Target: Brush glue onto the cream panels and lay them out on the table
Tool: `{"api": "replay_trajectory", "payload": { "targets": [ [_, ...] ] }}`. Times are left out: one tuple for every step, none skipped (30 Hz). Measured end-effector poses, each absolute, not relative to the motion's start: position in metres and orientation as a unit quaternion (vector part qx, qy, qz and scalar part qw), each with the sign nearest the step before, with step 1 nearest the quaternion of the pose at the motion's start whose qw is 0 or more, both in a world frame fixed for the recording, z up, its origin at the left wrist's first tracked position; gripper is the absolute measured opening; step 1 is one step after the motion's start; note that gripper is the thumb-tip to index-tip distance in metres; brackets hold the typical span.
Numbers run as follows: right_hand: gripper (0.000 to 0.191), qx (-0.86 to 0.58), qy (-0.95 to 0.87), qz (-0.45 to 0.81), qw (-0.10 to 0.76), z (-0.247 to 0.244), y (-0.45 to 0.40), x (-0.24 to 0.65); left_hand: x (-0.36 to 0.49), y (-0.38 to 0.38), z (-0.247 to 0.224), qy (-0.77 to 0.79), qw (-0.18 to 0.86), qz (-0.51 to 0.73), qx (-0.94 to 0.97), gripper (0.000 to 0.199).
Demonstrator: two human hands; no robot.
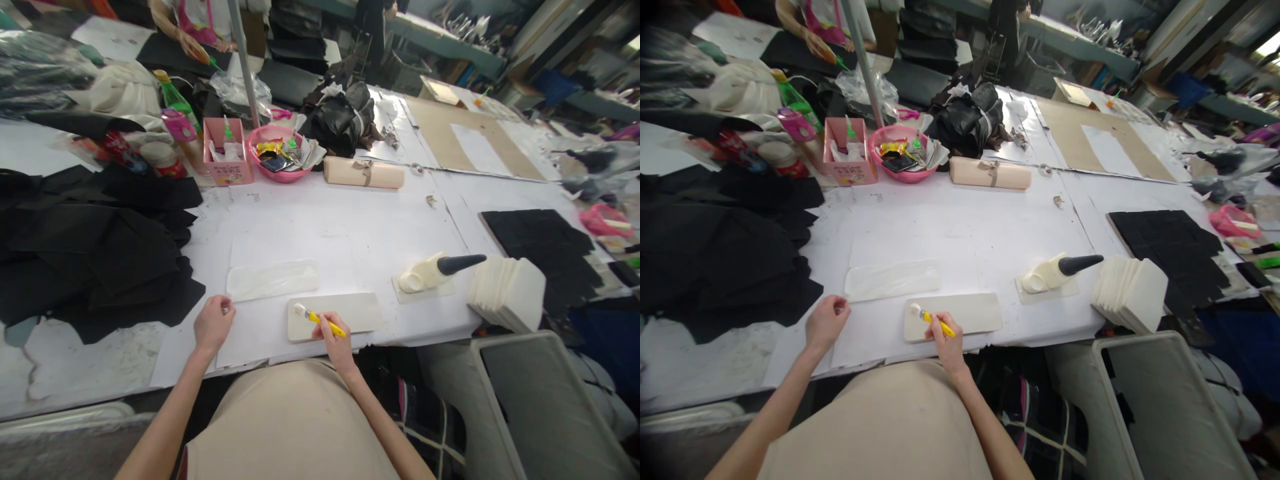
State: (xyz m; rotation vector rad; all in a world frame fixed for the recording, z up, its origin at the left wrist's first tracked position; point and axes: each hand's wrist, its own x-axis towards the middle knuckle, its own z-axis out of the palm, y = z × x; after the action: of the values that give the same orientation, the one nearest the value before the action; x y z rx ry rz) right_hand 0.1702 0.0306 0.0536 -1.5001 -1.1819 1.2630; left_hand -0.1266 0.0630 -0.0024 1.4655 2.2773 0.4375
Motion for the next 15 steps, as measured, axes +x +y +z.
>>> {"api": "replay_trajectory", "payload": {
  "targets": [
    [0.025, -0.592, -0.469, 0.507, 0.416, 0.053, 0.033, 0.168, -0.112, 0.058, -0.001, 0.796, 0.251, 0.175, 0.523, 0.012],
    [0.025, -0.588, -0.467, 0.512, 0.418, 0.051, 0.036, 0.166, -0.096, 0.053, -0.001, 0.766, 0.328, 0.194, 0.518, 0.013],
    [0.025, -0.586, -0.464, 0.516, 0.419, 0.050, 0.038, 0.164, -0.079, 0.050, -0.003, 0.737, 0.407, 0.207, 0.498, 0.017],
    [0.026, -0.586, -0.459, 0.521, 0.418, 0.048, 0.041, 0.162, -0.063, 0.047, -0.004, 0.710, 0.470, 0.211, 0.480, 0.021],
    [0.027, -0.587, -0.452, 0.527, 0.417, 0.046, 0.043, 0.161, -0.048, 0.044, -0.007, 0.689, 0.511, 0.213, 0.468, 0.023],
    [0.028, -0.589, -0.444, 0.532, 0.415, 0.043, 0.046, 0.160, -0.035, 0.043, -0.009, 0.680, 0.533, 0.212, 0.456, 0.023],
    [0.029, -0.592, -0.437, 0.536, 0.414, 0.040, 0.047, 0.159, -0.024, 0.041, -0.011, 0.674, 0.547, 0.212, 0.448, 0.023],
    [0.029, -0.595, -0.430, 0.538, 0.413, 0.037, 0.049, 0.160, -0.016, 0.041, -0.012, 0.673, 0.556, 0.212, 0.439, 0.022],
    [0.030, -0.599, -0.426, 0.538, 0.413, 0.034, 0.049, 0.161, -0.011, 0.040, -0.012, 0.674, 0.565, 0.211, 0.427, 0.021],
    [0.030, -0.604, -0.424, 0.533, 0.413, 0.032, 0.049, 0.163, -0.007, 0.040, -0.012, 0.675, 0.574, 0.210, 0.414, 0.020],
    [0.030, -0.610, -0.426, 0.526, 0.413, 0.030, 0.049, 0.167, -0.005, 0.040, -0.011, 0.677, 0.583, 0.210, 0.398, 0.020],
    [0.029, -0.617, -0.428, 0.515, 0.414, 0.028, 0.048, 0.171, -0.005, 0.040, -0.010, 0.678, 0.591, 0.211, 0.382, 0.019],
    [0.029, -0.626, -0.428, 0.503, 0.415, 0.027, 0.047, 0.177, -0.004, 0.040, -0.008, 0.680, 0.598, 0.213, 0.367, 0.019],
    [0.029, -0.637, -0.426, 0.489, 0.417, 0.027, 0.046, 0.185, -0.005, 0.040, -0.007, 0.681, 0.602, 0.217, 0.356, 0.019],
    [0.029, -0.648, -0.422, 0.474, 0.421, 0.026, 0.044, 0.194, -0.005, 0.039, -0.007, 0.682, 0.604, 0.221, 0.349, 0.019]
  ]
}}
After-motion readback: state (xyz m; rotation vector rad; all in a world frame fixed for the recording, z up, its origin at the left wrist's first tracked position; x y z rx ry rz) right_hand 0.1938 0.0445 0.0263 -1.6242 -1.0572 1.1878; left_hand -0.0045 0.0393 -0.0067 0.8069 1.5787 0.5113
